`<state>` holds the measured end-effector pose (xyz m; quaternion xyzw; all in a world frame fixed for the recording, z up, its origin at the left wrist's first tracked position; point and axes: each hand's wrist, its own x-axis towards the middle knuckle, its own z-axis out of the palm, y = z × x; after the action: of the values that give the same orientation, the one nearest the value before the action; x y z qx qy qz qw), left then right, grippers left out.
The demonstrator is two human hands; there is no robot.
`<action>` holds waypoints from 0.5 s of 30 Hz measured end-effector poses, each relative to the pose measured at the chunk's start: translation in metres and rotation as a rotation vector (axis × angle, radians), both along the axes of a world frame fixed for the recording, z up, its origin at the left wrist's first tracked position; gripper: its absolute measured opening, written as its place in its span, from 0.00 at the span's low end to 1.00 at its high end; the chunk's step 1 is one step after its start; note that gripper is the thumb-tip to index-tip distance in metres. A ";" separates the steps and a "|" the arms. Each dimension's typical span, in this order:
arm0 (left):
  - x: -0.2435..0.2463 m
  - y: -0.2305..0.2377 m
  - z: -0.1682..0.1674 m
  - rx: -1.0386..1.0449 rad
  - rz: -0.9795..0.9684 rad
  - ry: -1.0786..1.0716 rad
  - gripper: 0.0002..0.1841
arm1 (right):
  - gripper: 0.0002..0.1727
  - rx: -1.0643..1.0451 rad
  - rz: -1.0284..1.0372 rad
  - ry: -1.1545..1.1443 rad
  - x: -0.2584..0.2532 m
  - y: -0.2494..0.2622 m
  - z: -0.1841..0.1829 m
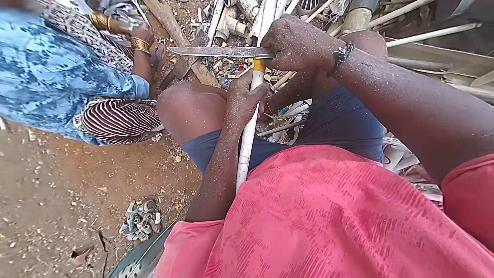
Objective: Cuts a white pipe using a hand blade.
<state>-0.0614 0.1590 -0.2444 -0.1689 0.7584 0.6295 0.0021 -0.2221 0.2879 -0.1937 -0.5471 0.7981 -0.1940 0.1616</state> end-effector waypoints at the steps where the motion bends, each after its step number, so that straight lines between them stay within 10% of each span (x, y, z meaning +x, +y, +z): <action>1: 0.000 0.001 0.000 -0.027 -0.004 0.000 0.10 | 0.14 -0.002 -0.015 -0.026 0.000 0.001 0.000; 15: -0.008 0.010 0.002 -0.222 -0.003 -0.028 0.14 | 0.14 -0.192 -0.167 -0.422 0.002 0.018 -0.020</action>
<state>-0.0690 0.1695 -0.2427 -0.1755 0.8238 0.5390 -0.0051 -0.2197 0.3064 -0.2134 -0.4396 0.7669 -0.3917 0.2553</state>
